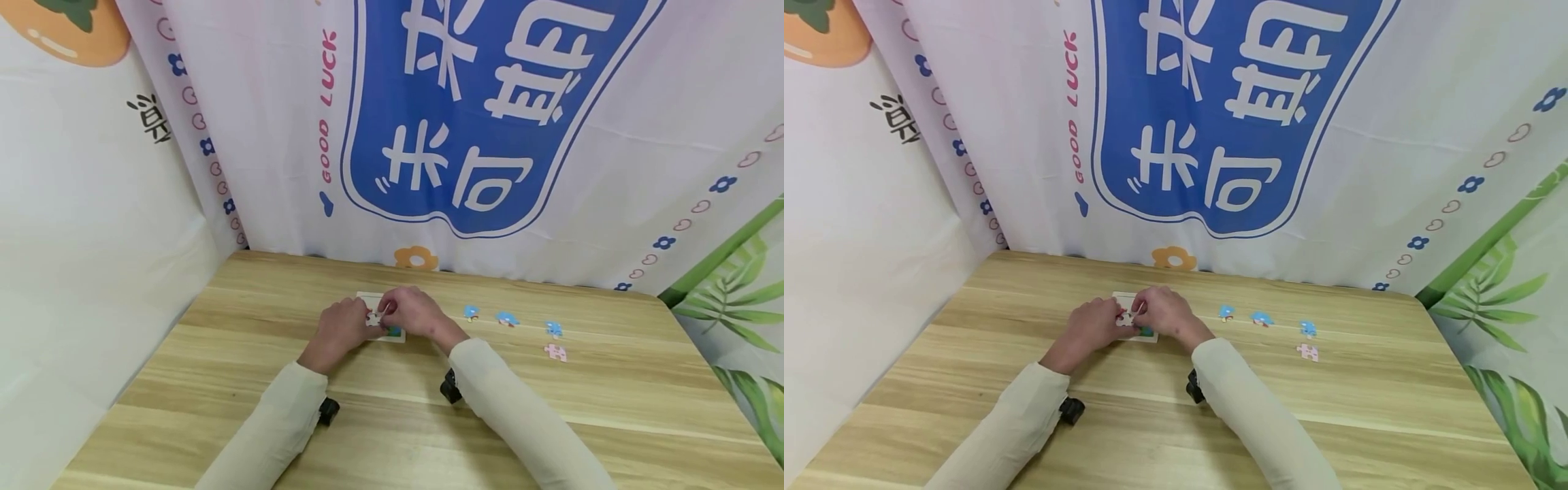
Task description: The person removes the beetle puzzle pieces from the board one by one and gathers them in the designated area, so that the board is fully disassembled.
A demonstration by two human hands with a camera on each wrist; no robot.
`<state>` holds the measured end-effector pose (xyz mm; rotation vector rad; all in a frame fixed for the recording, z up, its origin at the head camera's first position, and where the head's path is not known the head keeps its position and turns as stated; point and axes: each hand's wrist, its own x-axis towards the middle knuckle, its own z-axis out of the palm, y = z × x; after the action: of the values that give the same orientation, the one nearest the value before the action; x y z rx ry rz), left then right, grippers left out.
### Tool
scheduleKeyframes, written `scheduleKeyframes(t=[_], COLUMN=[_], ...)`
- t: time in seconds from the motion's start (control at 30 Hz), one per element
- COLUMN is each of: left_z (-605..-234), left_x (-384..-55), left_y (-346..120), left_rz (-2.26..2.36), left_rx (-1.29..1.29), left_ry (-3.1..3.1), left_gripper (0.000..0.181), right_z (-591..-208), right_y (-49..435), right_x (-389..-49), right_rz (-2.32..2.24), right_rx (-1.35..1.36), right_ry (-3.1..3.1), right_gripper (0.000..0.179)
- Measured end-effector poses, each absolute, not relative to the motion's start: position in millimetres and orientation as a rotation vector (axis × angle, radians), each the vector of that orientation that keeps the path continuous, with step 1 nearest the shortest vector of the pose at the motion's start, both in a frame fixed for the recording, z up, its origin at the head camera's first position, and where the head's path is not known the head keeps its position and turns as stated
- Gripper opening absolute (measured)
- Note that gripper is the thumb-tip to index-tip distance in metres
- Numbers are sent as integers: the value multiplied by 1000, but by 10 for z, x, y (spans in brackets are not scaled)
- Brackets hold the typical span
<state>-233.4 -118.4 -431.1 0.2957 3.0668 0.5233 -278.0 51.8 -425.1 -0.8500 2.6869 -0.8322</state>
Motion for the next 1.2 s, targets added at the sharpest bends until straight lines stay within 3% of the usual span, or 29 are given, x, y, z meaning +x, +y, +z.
scheduleKeyframes(t=[0.8,1.2], left_z=[-4335,-4329], left_x=[-2322,-2331], left_y=[-1216,-1217], left_rz=[561,554], left_rx=[306,277], left_ry=[3051,3026], left_gripper=[58,53], right_z=[-4301,-4283], right_y=[501,636], right_x=[-2841,-2841], right_rz=[-713,-655], right_rx=[-981,-981], right_ry=[2645,2737], right_gripper=[3,9])
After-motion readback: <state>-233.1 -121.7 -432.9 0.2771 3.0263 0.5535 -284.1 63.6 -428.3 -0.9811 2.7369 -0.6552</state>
